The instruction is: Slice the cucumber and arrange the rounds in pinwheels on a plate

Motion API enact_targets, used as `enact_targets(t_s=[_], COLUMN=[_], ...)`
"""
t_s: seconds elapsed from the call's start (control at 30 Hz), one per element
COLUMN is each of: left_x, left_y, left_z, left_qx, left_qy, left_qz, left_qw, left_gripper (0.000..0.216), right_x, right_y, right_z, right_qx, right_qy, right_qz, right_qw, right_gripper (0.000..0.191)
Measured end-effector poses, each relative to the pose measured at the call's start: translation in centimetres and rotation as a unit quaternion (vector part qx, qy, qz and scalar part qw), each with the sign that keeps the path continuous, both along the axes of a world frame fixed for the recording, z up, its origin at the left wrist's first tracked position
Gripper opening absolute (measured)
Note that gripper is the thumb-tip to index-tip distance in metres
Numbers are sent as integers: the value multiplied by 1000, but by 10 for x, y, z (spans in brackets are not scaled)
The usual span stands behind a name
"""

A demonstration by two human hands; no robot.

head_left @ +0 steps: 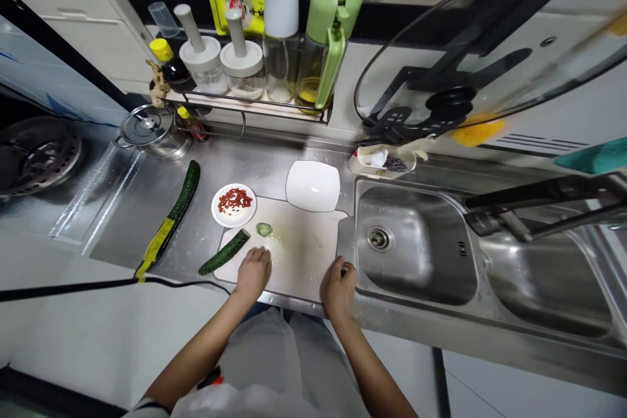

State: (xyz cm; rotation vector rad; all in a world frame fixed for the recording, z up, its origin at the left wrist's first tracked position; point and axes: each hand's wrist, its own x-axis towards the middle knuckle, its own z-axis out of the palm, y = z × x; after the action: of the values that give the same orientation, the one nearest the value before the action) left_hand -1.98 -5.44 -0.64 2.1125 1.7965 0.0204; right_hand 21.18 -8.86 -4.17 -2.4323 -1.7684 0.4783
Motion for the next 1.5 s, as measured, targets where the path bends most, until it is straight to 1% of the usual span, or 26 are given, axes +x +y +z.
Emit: enact_targets(t_s=[0.13,0.3,0.37,0.47,0.53,0.6,0.67,0.73,0.8,0.83,0.9,0.97,1.03,1.1,1.17,1.23,1.4,1.5], left_x=[1,5,7,12,18,28,39,50,60,64,70,72,72,71,71,71,74,73], left_y=[1,3,7,21,38,62,90,116,138,147,159,166,169,171,172,174,177,170], left_z=[2,7,10,12,14,14,14,10,4,1,-6,-12,-16,-17,-16,-14,-5,0], left_qx=[-7,-33,-34,-22,-14,-21,-42,-61,-68,-72,-88,-98,-100,-95,-85,-78,-83,-80], left_qy=[3,-4,-26,-102,-165,-211,-232,-245,-253,-258,-267,-267,-252,-224,-201,-193,-218,-238], left_qz=[5,44,64,99,130,177,245,314,358,368,377,380,370,349,334,332,335,338], left_qw=[1000,998,997,990,978,961,941,915,896,891,883,880,889,905,917,920,913,907], left_gripper=[25,21,20,24,27,30,35,39,44,45,45,39,27,14,7,5,6,7], right_x=[0,0,1,9,17,27,35,40,41,41,39,36,34,33,33,35,40,40], right_y=[-1,1,3,14,30,55,86,119,149,161,181,192,198,201,203,205,210,204], right_z=[3,18,24,29,30,30,31,30,28,27,24,20,18,15,13,12,13,19], right_qx=[-6,-15,-1,25,34,27,13,18,19,19,13,-2,-14,-14,-9,-1,35,44], right_qy=[-37,-21,-15,2,25,41,58,70,87,96,110,120,125,129,136,140,136,134], right_qz=[34,32,29,33,39,33,14,-11,-17,-20,-26,-33,-40,-37,-24,-14,11,24], right_qw=[999,999,999,999,998,998,998,997,996,995,994,992,991,991,990,990,990,990], right_gripper=[51,50,49,47,46,46,46,45,42,39,34,31,30,30,30,30,29,26])
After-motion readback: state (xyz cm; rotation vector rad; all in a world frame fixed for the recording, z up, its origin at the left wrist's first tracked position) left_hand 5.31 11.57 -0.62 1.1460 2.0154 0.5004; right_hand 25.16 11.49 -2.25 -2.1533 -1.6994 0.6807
